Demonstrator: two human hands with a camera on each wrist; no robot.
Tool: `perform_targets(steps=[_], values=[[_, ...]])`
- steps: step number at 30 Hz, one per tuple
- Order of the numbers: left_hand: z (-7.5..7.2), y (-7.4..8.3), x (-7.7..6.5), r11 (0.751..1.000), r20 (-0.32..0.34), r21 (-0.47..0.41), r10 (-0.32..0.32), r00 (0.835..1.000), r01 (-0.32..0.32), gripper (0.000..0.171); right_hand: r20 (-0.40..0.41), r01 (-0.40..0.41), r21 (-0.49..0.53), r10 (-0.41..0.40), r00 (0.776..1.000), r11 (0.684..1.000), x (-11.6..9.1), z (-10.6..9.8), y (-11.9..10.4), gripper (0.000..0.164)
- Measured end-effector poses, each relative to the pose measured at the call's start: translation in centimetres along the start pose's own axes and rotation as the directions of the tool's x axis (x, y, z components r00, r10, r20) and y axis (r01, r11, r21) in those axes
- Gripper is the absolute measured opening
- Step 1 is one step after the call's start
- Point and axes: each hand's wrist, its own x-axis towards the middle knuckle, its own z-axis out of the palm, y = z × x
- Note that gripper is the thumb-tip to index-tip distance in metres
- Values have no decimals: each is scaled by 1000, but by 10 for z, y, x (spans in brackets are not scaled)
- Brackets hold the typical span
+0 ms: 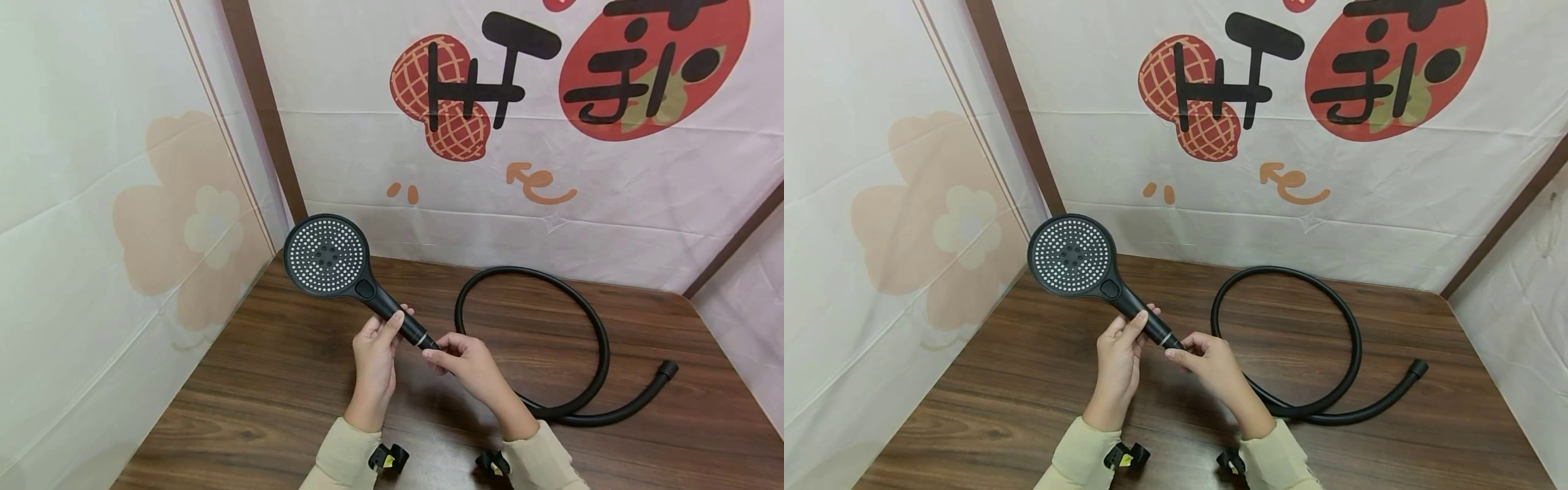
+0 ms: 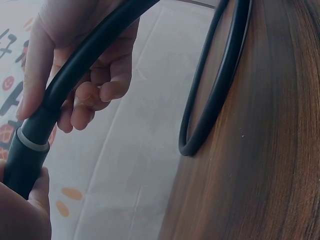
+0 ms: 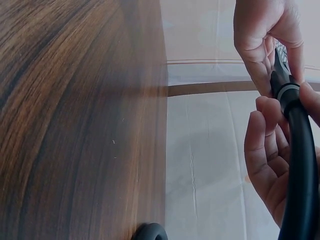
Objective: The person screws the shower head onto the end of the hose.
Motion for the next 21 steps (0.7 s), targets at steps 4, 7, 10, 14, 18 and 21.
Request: perform_targets(steps=[4, 7, 10, 14, 18, 21], values=[[0, 1, -1, 1000, 6, 6, -5, 1000, 5, 35, 20, 0, 4, 0, 1000, 1000, 0, 0, -1, 27], [-1, 1, -1, 1000, 8, 9, -8, 1000, 8, 36, 28, 5, -2, -5, 1000, 1000, 0, 0, -1, 28], [-1, 1, -1, 1000, 7, 8, -8, 1000, 7, 36, 37, 6, -2, -6, 999, 1000, 0, 0, -1, 28], [0, 1, 0, 1000, 5, 2, -6, 1000, 6, 36, 52, 12, 4, -13, 999, 1000, 1, 0, 0, 29], [0, 1, -1, 1000, 3, 4, -9, 1000, 9, 34, 60, 14, 3, -14, 998, 1000, 2, 0, 1, 30], [0, 1, -1, 1000, 0, 1, -13, 1000, 13, 33, 60, 13, 3, -13, 998, 1000, 1, -1, 1, 30]])
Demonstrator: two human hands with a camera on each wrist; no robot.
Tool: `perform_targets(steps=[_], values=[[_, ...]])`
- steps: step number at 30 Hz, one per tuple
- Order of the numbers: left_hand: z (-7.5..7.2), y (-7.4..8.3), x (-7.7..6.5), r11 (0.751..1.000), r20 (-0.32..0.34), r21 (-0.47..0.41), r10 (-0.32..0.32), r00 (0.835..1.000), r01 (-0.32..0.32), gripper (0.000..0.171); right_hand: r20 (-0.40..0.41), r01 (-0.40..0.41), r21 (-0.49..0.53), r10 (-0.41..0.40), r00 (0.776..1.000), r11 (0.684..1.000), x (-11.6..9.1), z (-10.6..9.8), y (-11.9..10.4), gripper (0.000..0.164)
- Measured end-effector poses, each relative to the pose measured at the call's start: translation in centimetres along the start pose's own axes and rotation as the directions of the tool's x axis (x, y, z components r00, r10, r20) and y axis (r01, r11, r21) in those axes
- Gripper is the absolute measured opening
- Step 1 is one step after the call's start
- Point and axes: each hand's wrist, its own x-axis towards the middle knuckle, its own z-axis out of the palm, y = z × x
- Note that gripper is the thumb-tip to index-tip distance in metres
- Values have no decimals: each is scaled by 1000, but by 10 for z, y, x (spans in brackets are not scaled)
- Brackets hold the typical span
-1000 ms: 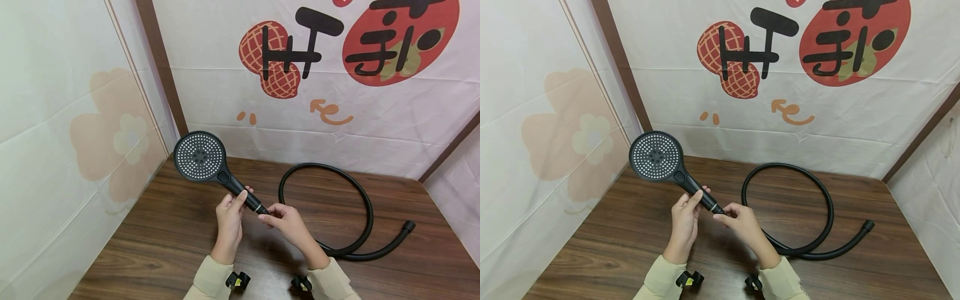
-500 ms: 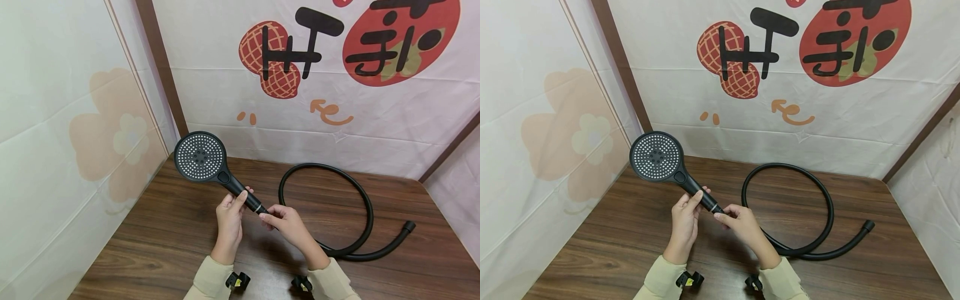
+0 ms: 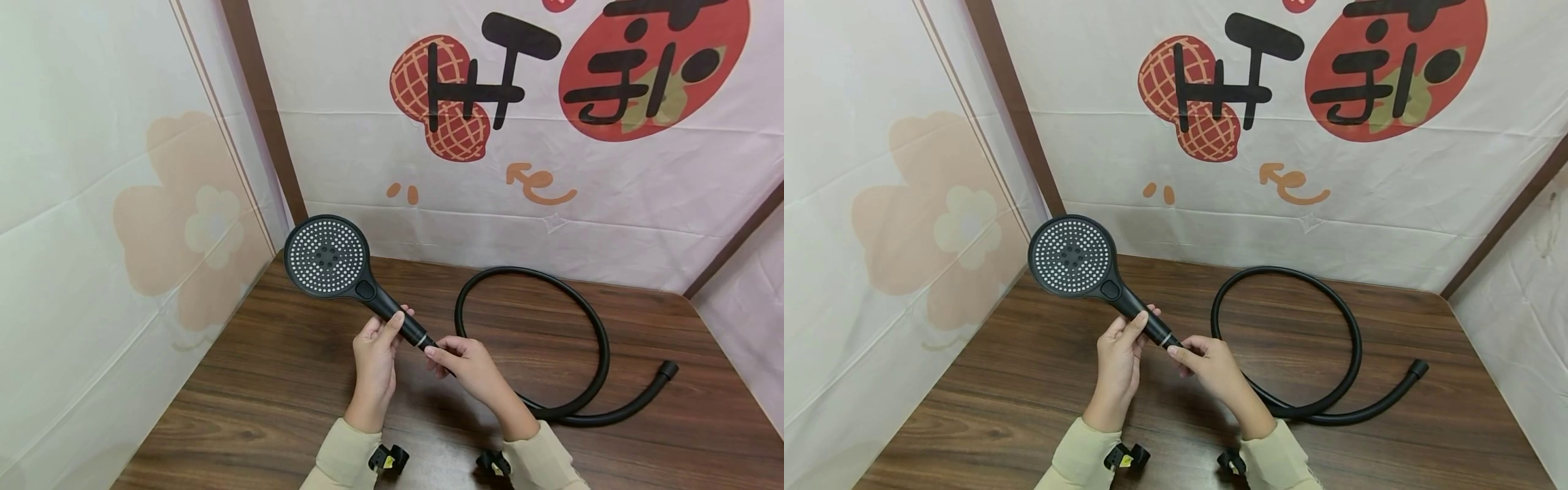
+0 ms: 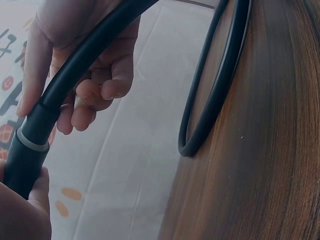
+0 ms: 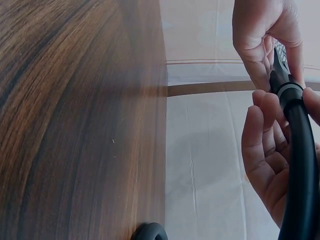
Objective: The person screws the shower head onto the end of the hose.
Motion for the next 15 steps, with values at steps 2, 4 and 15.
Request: perform_targets(steps=[2, 4, 15], values=[[0, 0, 0, 1000, 1, -3, -3, 1000, 3, 33, 1, -2, 3, 2, 1000, 1000, 0, 0, 0, 30], [1, 0, -1, 1000, 2, -7, -5, 1000, 5, 33, 3, -2, 8, 2, 1000, 1000, 0, 0, 0, 29], [-1, -1, 1, 1000, 7, 8, -13, 1000, 13, 35, -36, -5, 21, 6, 999, 1000, 0, 0, 1, 26]])
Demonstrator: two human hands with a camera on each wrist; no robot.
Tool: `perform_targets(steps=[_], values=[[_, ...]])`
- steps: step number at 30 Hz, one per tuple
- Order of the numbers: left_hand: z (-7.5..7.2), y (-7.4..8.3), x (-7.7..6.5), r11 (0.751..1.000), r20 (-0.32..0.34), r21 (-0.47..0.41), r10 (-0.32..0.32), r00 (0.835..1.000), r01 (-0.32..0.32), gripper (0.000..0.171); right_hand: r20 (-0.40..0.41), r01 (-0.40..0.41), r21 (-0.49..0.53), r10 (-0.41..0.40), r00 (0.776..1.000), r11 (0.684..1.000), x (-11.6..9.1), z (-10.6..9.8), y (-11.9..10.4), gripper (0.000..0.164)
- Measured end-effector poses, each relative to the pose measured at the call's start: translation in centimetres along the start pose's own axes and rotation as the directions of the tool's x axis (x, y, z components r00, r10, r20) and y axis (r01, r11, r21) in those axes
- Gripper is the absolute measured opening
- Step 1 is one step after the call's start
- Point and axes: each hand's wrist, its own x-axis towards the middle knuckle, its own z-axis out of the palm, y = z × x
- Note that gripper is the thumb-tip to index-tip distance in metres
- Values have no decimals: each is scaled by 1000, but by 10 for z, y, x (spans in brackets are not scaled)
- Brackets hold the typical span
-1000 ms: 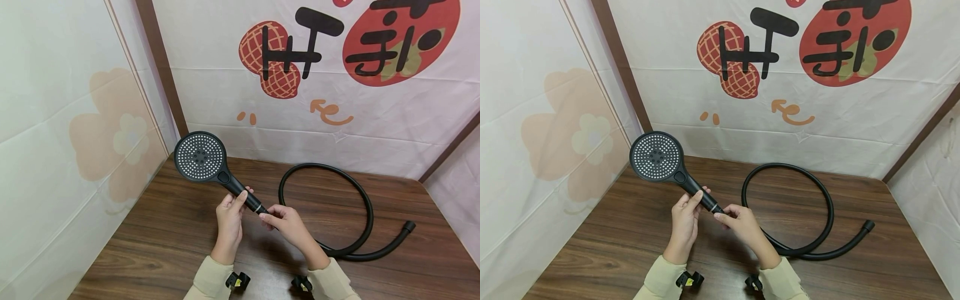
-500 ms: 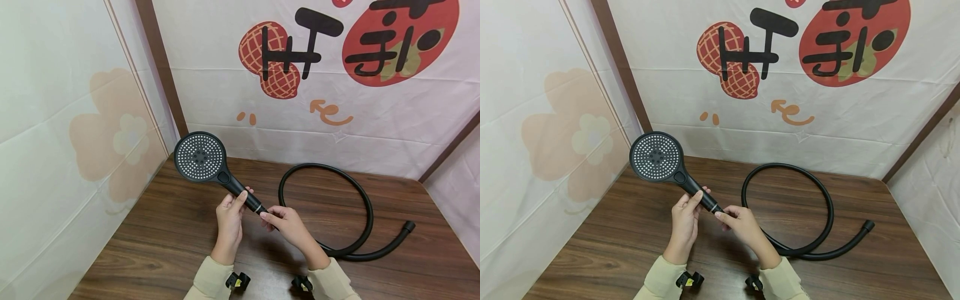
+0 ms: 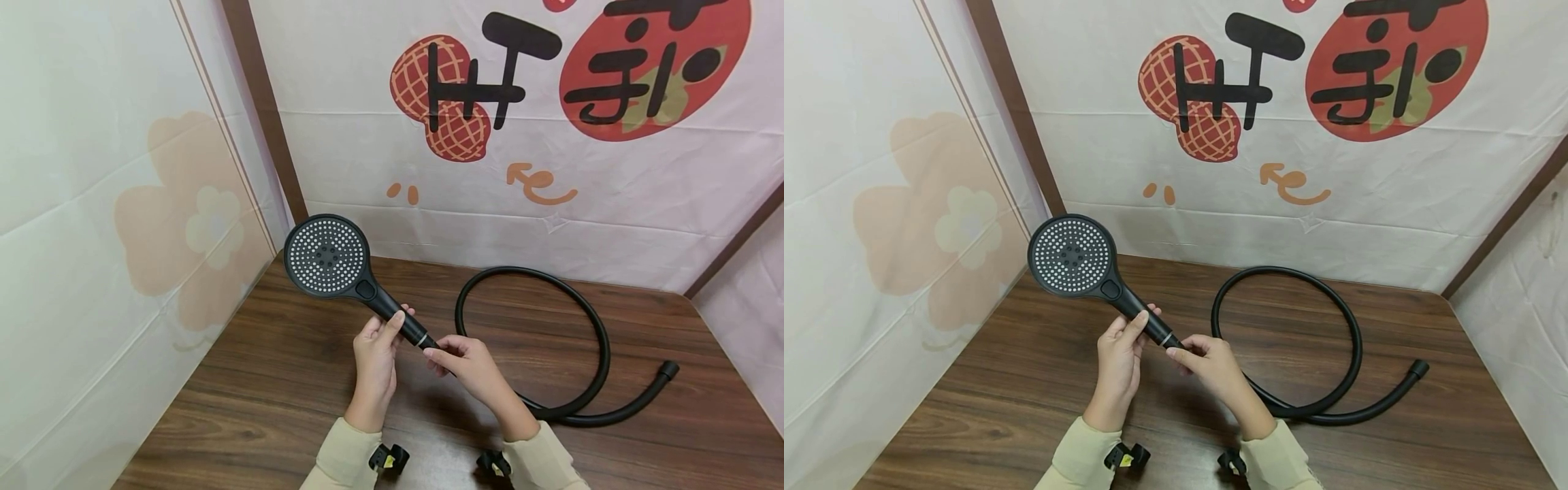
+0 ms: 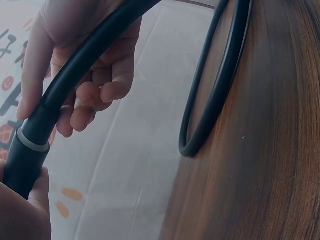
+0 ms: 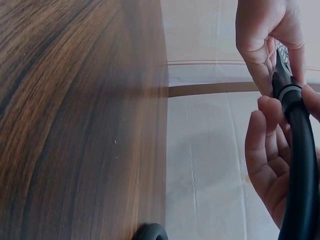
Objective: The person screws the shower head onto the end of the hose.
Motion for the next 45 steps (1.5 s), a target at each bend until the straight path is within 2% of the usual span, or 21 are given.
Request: perform_targets(steps=[5, 8, 45], values=[[1, 1, 0, 1000, -1, -10, 3, 1000, -3, 35, -62, -18, -4, 17, 998, 1000, 0, 0, 0, 28], [1, 1, 0, 1000, -4, -10, 6, 1000, -6, 34, -71, -23, -7, 22, 997, 1000, -1, 0, -1, 27], [0, 3, -1, 1000, -6, -10, -10, 1000, 10, 33, 2, -9, -15, 9, 1000, 1000, -2, 1, -5, 29]])
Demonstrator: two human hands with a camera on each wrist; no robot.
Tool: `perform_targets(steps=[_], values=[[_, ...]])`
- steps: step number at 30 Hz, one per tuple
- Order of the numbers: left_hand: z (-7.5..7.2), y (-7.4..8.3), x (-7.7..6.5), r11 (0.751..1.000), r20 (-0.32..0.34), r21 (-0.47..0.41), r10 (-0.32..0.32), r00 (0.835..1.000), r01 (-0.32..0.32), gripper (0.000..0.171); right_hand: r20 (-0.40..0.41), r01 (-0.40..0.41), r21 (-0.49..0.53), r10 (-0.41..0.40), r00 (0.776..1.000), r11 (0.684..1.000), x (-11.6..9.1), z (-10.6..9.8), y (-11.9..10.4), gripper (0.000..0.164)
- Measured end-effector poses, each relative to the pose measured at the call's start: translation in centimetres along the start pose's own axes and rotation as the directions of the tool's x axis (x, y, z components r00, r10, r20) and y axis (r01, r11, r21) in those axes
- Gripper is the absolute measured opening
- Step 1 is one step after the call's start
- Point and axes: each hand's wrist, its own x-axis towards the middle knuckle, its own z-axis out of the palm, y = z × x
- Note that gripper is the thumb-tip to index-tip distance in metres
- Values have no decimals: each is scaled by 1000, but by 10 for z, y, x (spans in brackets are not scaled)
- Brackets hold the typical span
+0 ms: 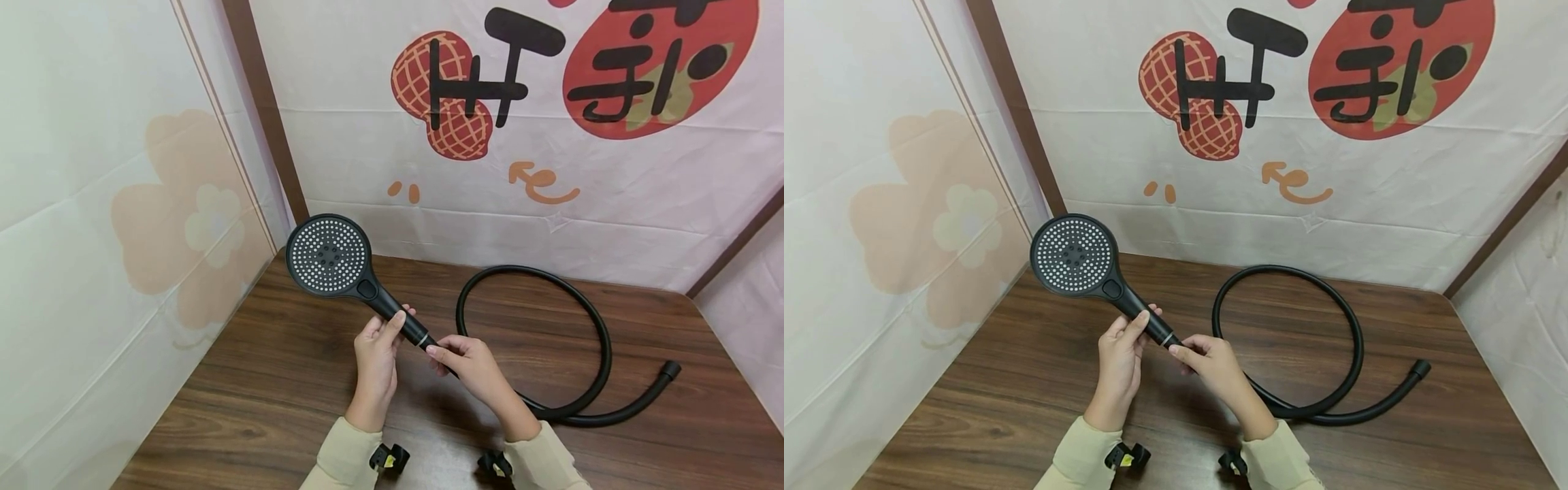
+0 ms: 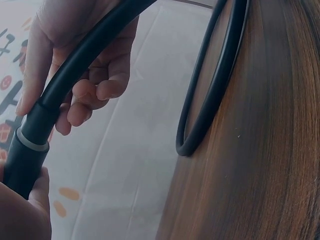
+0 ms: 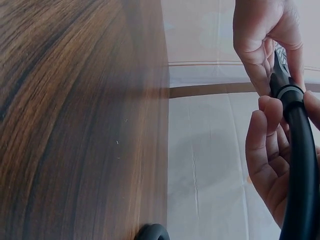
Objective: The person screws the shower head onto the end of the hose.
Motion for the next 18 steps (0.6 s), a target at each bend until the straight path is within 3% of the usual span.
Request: perform_targets(steps=[18], values=[[-2, -3, 3, 1000, 5, -4, 0, 1000, 0, 35, -42, -51, 26, 52, 998, 998, 1, 2, 0, 29]])
